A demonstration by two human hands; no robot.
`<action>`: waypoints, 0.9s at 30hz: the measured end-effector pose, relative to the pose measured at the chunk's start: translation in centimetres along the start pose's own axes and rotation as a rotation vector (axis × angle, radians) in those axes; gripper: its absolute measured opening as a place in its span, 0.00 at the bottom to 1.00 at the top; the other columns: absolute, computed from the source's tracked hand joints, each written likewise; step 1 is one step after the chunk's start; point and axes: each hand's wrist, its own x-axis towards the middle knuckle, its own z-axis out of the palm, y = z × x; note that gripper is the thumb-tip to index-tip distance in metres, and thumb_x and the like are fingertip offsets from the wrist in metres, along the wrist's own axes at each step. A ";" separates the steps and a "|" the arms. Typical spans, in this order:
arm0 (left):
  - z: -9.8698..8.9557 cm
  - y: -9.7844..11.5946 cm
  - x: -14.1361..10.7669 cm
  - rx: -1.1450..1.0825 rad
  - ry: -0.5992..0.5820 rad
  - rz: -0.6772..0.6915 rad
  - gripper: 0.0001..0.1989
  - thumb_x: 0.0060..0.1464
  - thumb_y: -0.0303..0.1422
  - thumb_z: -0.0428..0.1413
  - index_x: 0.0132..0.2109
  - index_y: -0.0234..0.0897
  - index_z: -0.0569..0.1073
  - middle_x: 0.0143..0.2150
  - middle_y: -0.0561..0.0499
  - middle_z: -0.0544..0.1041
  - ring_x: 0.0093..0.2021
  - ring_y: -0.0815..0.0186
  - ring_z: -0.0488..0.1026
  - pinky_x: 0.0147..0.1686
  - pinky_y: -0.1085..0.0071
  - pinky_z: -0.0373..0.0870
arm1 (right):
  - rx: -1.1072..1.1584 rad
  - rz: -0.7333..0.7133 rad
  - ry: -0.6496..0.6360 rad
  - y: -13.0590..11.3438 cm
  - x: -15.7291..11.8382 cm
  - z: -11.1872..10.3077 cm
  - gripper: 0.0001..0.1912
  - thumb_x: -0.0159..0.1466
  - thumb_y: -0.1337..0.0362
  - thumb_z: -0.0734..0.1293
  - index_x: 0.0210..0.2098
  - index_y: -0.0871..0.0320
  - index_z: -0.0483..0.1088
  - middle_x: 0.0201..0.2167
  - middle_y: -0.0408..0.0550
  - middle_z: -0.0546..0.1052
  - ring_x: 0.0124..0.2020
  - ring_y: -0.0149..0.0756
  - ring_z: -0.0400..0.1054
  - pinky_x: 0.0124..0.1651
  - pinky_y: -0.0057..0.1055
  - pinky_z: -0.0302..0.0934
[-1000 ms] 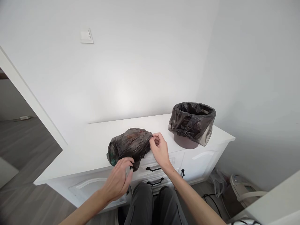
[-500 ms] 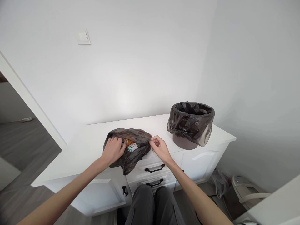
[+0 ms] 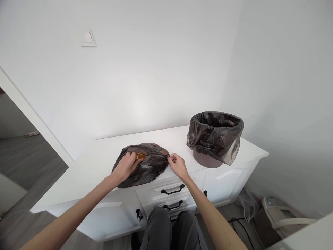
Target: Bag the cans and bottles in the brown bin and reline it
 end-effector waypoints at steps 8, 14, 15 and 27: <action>-5.2 0.4 -1.9 -0.120 0.015 0.141 0.18 0.71 0.43 0.44 0.53 0.35 0.69 0.47 0.37 0.75 0.45 0.49 0.77 0.40 0.57 0.74 | -0.062 -0.008 -0.018 0.5 0.1 0.2 0.25 0.62 0.37 0.66 0.29 0.53 0.67 0.20 0.40 0.70 0.23 0.35 0.62 0.29 0.30 0.56; -10.6 0.2 -6.4 -0.492 0.008 0.154 0.24 0.70 0.47 0.49 0.68 0.50 0.63 0.63 0.44 0.70 0.57 0.54 0.74 0.51 0.60 0.76 | -0.096 -0.016 0.007 0.9 0.2 0.4 0.28 0.61 0.34 0.65 0.28 0.52 0.67 0.21 0.43 0.72 0.23 0.36 0.64 0.27 0.31 0.58; -11.2 0.0 -7.1 -0.564 0.025 0.112 0.24 0.69 0.48 0.51 0.67 0.50 0.64 0.64 0.45 0.70 0.58 0.54 0.73 0.52 0.60 0.76 | -0.103 -0.017 0.007 0.9 0.2 0.4 0.28 0.61 0.34 0.65 0.28 0.52 0.68 0.21 0.43 0.73 0.23 0.36 0.64 0.27 0.31 0.58; -10.2 -6.0 -12.1 -1.147 0.503 -0.545 0.32 0.59 0.57 0.58 0.62 0.42 0.71 0.62 0.43 0.76 0.59 0.53 0.75 0.58 0.55 0.75 | -0.196 -0.037 0.025 1.2 -0.5 0.9 0.28 0.60 0.34 0.65 0.28 0.53 0.69 0.20 0.44 0.73 0.23 0.37 0.64 0.27 0.31 0.58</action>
